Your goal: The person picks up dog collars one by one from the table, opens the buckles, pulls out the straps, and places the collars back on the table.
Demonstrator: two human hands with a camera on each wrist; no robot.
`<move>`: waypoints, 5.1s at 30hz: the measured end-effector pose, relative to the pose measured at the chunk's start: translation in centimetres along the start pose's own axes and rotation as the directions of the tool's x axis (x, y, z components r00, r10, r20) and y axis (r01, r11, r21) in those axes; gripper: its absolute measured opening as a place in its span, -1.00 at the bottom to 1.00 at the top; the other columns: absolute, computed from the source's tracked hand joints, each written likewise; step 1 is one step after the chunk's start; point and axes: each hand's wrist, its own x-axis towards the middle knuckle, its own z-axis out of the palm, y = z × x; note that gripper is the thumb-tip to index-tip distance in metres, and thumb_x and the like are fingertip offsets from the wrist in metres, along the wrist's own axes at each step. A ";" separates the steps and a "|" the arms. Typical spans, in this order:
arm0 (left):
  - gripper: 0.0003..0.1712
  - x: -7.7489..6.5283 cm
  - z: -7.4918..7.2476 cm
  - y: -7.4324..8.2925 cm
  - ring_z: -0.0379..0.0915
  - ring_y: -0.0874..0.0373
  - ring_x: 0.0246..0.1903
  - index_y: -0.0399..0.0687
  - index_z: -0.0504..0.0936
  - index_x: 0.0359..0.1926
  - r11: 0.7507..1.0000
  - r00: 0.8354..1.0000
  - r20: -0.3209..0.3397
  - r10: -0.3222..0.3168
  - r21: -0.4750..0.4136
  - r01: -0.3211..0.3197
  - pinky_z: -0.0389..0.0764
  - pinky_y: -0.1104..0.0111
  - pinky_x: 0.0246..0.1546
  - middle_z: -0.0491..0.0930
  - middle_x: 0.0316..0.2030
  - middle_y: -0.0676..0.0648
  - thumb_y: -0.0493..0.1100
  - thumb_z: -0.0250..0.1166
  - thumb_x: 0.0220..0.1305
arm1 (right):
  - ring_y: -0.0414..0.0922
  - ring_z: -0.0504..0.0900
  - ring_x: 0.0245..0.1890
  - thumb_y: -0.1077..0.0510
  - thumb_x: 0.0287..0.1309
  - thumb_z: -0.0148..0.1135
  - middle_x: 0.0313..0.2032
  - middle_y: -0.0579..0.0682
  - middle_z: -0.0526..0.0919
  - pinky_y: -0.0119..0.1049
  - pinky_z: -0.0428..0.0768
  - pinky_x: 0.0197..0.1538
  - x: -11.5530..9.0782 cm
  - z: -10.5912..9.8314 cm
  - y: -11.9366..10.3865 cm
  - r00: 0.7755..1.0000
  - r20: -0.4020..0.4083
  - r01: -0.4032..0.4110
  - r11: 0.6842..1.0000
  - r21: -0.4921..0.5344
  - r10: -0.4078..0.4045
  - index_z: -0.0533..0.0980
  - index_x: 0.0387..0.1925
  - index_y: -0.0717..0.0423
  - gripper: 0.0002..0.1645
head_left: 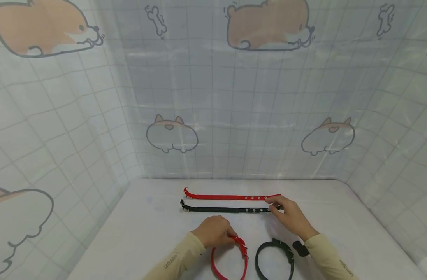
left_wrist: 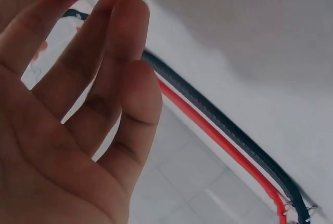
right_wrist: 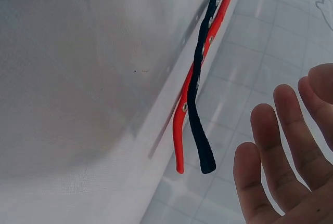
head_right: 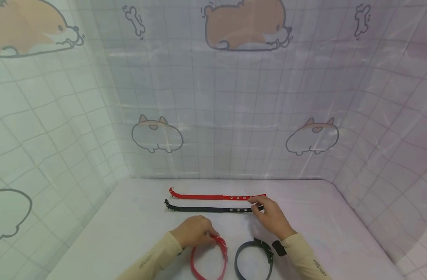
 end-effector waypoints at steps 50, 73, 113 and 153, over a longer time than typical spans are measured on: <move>-0.61 -0.9 -1.8 0.1 0.55 0.27 -0.25 0.14 0.78 0.03 0.992 0.812 -0.570 0.124 0.048 -0.118 0.59 0.51 -0.23 0.73 -0.22 0.16 0.07 0.50 0.20 | -0.30 0.66 -0.25 -0.13 0.25 0.40 -0.28 -0.39 0.70 -0.29 0.64 -0.16 0.5 2.6 -6.2 0.973 0.227 0.006 0.981 0.196 -0.052 0.69 -0.08 -0.19 -0.74; -0.56 -0.9 -1.3 -0.8 0.45 0.38 -0.31 0.20 0.75 0.06 0.951 0.880 -0.471 0.054 -0.245 -0.190 0.65 0.26 -0.25 0.61 -0.34 0.33 0.28 0.30 0.33 | -0.33 0.64 -0.27 -0.10 0.15 0.47 -0.27 -0.44 0.70 -0.21 0.61 -0.14 0.3 2.7 -6.8 0.982 0.172 0.048 0.982 0.183 -0.080 0.72 -0.11 -0.28 -0.75; -0.67 -1.0 -1.6 -0.5 0.47 0.38 -0.33 0.13 0.75 0.01 0.964 0.814 -0.560 0.154 -0.093 -0.247 0.59 0.45 -0.30 0.68 -0.26 0.24 0.15 0.31 0.39 | -0.33 0.59 -0.37 -0.10 0.18 0.46 -0.35 -0.42 0.66 -0.27 0.62 -0.24 0.6 1.9 -6.8 0.973 0.167 0.135 0.978 0.160 -0.161 0.70 -0.17 -0.27 -0.81; -0.66 -1.9 -0.8 -0.8 0.56 0.31 -0.11 0.15 0.77 0.00 0.973 0.805 -0.592 0.048 -0.154 -0.172 0.64 0.33 -0.08 0.70 -0.14 0.27 0.17 0.32 0.38 | -0.30 0.56 -0.44 0.01 0.14 0.51 -0.38 -0.38 0.71 -0.38 0.54 -0.44 -0.6 2.4 -6.5 0.995 0.052 0.084 0.990 0.115 -0.090 0.69 -0.05 -0.01 -0.66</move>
